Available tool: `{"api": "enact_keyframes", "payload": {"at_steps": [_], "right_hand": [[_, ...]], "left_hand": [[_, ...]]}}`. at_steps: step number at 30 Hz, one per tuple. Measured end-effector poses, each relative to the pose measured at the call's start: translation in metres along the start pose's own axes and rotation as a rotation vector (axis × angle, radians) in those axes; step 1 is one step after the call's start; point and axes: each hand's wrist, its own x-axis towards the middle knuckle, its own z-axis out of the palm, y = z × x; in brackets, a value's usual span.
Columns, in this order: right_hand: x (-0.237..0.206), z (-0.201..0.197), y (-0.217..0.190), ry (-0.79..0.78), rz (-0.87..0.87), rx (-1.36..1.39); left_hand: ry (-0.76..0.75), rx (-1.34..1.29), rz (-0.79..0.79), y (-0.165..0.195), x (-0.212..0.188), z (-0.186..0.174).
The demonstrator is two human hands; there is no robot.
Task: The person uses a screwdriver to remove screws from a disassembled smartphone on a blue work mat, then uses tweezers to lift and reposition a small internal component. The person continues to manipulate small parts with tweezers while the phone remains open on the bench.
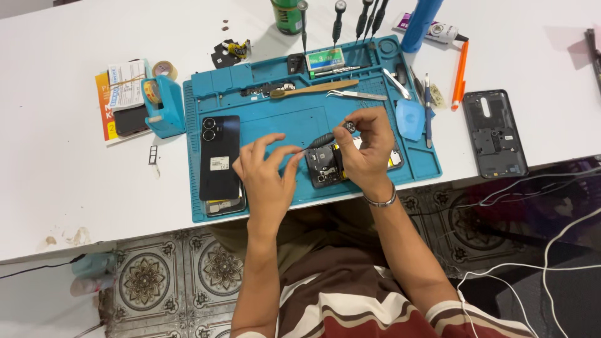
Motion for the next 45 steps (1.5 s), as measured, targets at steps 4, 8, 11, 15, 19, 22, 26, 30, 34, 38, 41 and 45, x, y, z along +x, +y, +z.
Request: {"api": "enact_keyframes", "payload": {"at_steps": [4,8,11,15,19,22,26,30,34,38,41,45], "right_hand": [[0.004,0.002,-0.002,0.003,-0.005,-0.083],[0.009,0.004,-0.007,-0.022,-0.024,-0.231],[0.012,0.006,-0.01,-0.03,-0.021,-0.277],[0.014,0.006,-0.012,-0.078,0.01,-0.308],[0.014,0.006,-0.012,-0.11,-0.01,-0.305],[0.014,0.004,-0.012,-0.104,-0.024,-0.305],[0.014,0.004,-0.011,-0.083,-0.002,-0.29],[0.013,0.003,-0.011,-0.063,0.003,-0.289],[0.014,0.004,-0.012,-0.079,-0.01,-0.244],[0.014,0.006,-0.014,-0.143,0.026,-0.265],[0.013,0.007,-0.014,-0.189,0.031,-0.289],[0.014,0.006,-0.014,-0.214,-0.005,-0.308]], "left_hand": [[0.008,0.069,-0.108,-0.008,-0.002,0.002],[0.007,0.085,-0.12,-0.01,-0.005,0.006],[0.005,0.105,-0.111,-0.011,-0.005,0.009],[0.014,0.065,-0.124,-0.008,-0.007,0.01],[0.01,0.048,-0.115,-0.006,-0.005,0.008],[0.013,0.038,-0.11,-0.005,-0.004,0.007],[0.016,0.036,-0.108,-0.005,-0.004,0.007],[0.018,0.036,-0.104,-0.004,-0.005,0.007],[0.038,0.017,-0.106,-0.003,-0.003,0.006],[0.049,-0.016,-0.114,-0.001,-0.003,0.003],[0.066,-0.055,-0.107,-0.001,-0.005,0.001],[0.093,-0.116,-0.123,-0.003,-0.006,0.001]]}}
